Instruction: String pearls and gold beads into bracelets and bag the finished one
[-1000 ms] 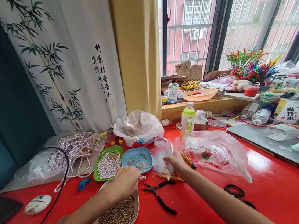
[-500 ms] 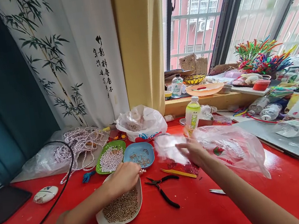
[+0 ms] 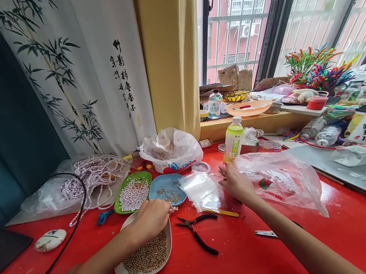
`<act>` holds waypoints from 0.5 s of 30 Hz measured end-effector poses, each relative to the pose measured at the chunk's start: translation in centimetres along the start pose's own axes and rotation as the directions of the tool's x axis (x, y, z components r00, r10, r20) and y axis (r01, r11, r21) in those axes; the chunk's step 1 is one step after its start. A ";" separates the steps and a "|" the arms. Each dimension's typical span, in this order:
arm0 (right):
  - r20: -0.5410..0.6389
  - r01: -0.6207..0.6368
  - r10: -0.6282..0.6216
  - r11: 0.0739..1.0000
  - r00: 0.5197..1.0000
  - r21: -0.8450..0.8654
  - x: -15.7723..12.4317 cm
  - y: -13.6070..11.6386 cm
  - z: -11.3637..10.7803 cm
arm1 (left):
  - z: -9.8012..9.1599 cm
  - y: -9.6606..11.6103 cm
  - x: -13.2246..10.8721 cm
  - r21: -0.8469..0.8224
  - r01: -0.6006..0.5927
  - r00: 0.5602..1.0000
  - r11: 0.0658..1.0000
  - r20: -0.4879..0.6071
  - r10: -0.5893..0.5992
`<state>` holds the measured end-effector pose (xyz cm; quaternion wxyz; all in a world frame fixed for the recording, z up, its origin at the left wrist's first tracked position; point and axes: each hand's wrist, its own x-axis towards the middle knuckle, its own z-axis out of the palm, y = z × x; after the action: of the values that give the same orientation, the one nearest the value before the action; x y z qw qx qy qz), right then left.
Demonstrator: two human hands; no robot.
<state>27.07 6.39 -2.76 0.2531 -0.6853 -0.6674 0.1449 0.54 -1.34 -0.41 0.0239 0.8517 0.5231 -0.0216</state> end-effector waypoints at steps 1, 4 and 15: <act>0.018 -0.016 0.015 0.997 1.000 0.072 0.0 0.0 -0.3 | 0.0 0.2 0.0 0.001 -0.003 1.000 1.000 -0.003 0.003; 0.118 -0.063 0.027 0.948 0.993 0.313 -0.2 -0.5 -0.5 | -0.4 1.2 -0.2 0.001 -0.050 0.998 0.999 -0.036 0.050; 0.209 -0.212 0.087 0.671 0.974 0.710 -1.1 -0.9 1.6 | -0.3 6.1 4.1 -0.037 -0.086 0.995 0.996 -0.048 0.084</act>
<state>25.38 5.56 -3.71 0.4381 -0.5671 -0.5138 0.4716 7.84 -0.42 -0.30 0.0294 0.8729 0.4869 0.0094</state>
